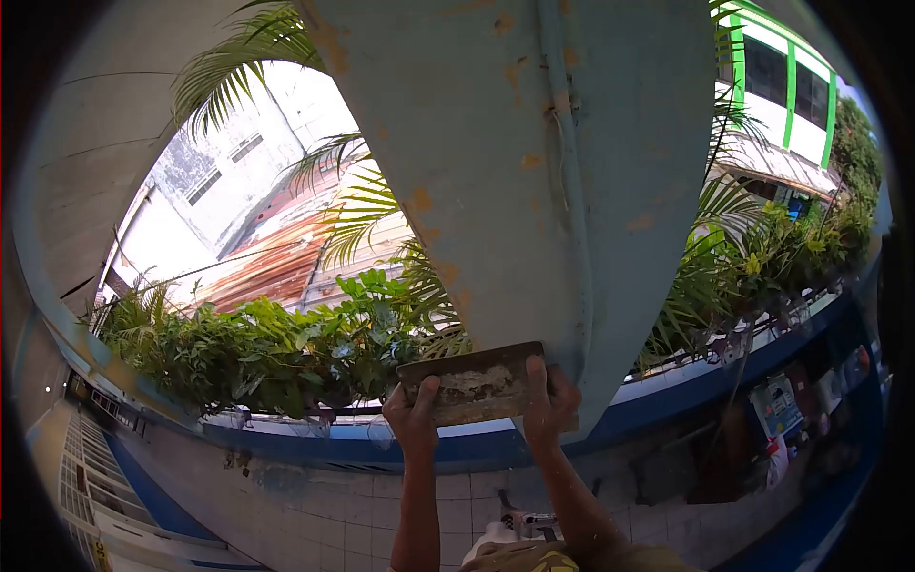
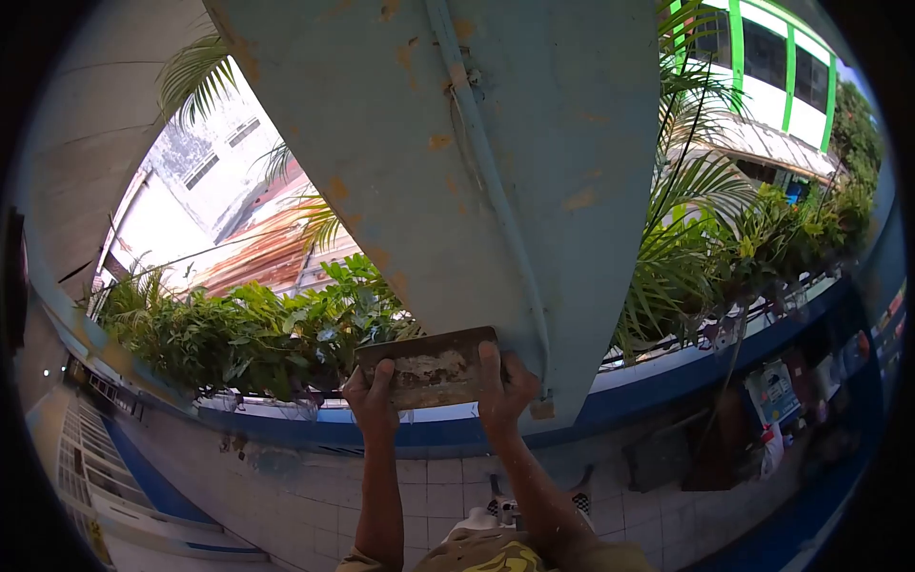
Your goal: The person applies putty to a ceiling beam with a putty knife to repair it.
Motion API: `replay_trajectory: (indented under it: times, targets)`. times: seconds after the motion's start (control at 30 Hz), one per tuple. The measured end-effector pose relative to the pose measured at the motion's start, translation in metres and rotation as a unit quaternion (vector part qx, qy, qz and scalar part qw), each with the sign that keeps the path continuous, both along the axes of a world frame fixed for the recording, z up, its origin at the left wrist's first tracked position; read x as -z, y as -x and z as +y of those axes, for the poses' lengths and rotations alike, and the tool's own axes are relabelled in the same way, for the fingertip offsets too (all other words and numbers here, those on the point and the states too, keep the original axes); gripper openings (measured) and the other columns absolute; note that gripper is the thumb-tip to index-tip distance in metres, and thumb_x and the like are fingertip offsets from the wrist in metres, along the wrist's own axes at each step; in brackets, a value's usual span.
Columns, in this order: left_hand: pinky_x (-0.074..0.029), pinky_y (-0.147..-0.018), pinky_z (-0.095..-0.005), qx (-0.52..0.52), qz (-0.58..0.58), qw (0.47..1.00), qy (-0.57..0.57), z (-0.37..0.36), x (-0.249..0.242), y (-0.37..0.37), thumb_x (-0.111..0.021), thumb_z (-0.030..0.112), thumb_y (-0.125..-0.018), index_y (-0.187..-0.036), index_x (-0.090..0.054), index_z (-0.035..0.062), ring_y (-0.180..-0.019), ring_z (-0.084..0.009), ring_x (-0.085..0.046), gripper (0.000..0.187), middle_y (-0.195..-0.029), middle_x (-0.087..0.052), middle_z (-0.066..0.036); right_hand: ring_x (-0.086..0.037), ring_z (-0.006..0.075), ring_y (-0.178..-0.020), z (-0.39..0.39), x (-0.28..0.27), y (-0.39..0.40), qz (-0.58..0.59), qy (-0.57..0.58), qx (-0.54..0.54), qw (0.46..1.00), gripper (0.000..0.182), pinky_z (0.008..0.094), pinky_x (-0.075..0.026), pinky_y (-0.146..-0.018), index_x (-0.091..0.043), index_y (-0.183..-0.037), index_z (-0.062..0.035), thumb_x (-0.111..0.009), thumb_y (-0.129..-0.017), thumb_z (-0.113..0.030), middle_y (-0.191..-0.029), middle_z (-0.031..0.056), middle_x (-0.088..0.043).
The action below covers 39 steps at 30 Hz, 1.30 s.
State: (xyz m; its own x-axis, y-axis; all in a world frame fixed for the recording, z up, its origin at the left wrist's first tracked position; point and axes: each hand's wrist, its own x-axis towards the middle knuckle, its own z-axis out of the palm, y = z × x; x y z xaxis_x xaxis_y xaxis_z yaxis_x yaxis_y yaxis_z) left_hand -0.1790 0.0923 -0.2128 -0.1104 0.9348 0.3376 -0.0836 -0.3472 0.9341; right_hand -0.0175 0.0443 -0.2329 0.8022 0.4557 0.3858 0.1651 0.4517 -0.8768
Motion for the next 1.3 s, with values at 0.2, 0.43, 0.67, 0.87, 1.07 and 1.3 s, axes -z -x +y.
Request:
replay_trajectory:
  times: [0.2, 0.43, 0.67, 0.87, 1.07, 1.3]
  targets:
    - [-0.045, -0.064, -0.0264, 0.008, -0.026, 1.000, -0.003, 0.003, 0.009, -0.003, -0.079, 0.022, -0.090, -0.092, -0.071, -0.0028, -0.071, -0.0056, -0.052, 0.027, -0.080, -0.068, 0.000, -0.028, 0.0039, -0.058, -0.002, -0.007, -0.006, -0.032, 0.024, 0.013, 0.999, 0.052, 0.0295, -0.021, -0.049, -0.042, -0.061, -0.0025, -0.070, -0.098, -0.025, -0.055, -0.0057, -0.034]
    - [-0.045, -0.069, -0.0244, -0.010, -0.057, 0.998, 0.015, -0.007, 0.019, -0.012, -0.078, 0.019, -0.091, -0.094, -0.071, -0.0014, -0.075, -0.0053, -0.054, 0.022, -0.082, -0.068, 0.001, -0.027, 0.0038, -0.058, -0.001, 0.010, -0.004, -0.012, 0.025, 0.005, 1.000, 0.052, 0.0295, -0.020, -0.049, -0.041, -0.060, -0.0031, -0.071, -0.097, -0.025, -0.054, -0.0067, -0.033]
    - [-0.045, -0.067, -0.0240, 0.014, -0.035, 0.999, -0.035, 0.005, -0.049, -0.014, -0.077, 0.021, -0.091, -0.094, -0.071, -0.0018, -0.073, -0.0041, -0.053, 0.024, -0.081, -0.067, 0.002, -0.026, 0.0037, -0.058, 0.011, -0.049, -0.014, -0.008, -0.027, 0.007, 1.000, 0.051, 0.0305, -0.019, -0.049, -0.042, -0.060, -0.0038, -0.071, -0.097, -0.022, -0.054, -0.0068, -0.032]
    - [-0.045, -0.068, -0.0260, 0.000, -0.027, 1.000, -0.005, -0.006, -0.007, -0.023, -0.079, 0.022, -0.090, -0.093, -0.072, -0.0021, -0.075, -0.0055, -0.052, 0.026, -0.081, -0.067, 0.001, -0.026, 0.0040, -0.058, -0.007, -0.021, -0.015, -0.017, 0.043, 0.035, 0.998, 0.052, 0.0305, -0.020, -0.049, -0.041, -0.060, -0.0038, -0.071, -0.097, -0.026, -0.054, -0.0064, -0.032]
    - [-0.049, -0.073, -0.0259, 0.026, -0.074, 0.995, -0.061, -0.001, -0.113, -0.031, -0.075, 0.022, -0.093, -0.099, -0.069, -0.0029, -0.078, -0.0077, -0.059, 0.026, -0.090, -0.070, -0.004, -0.028, 0.0048, -0.057, 0.005, -0.119, -0.025, -0.013, -0.024, 0.005, 1.000, 0.053, 0.0306, -0.021, -0.049, -0.045, -0.059, -0.0019, -0.073, -0.096, -0.028, -0.054, -0.0060, -0.033]
    - [-0.047, -0.071, -0.0266, -0.001, -0.033, 0.999, -0.002, -0.007, -0.044, -0.030, -0.078, 0.025, -0.090, -0.096, -0.072, -0.0029, -0.076, -0.0068, -0.055, 0.029, -0.085, -0.070, -0.002, -0.033, 0.0041, -0.055, -0.001, -0.055, -0.028, -0.032, 0.015, 0.027, 0.999, 0.048, 0.0298, -0.026, -0.045, -0.050, -0.060, 0.0001, -0.075, -0.094, -0.022, -0.049, -0.0021, -0.039]
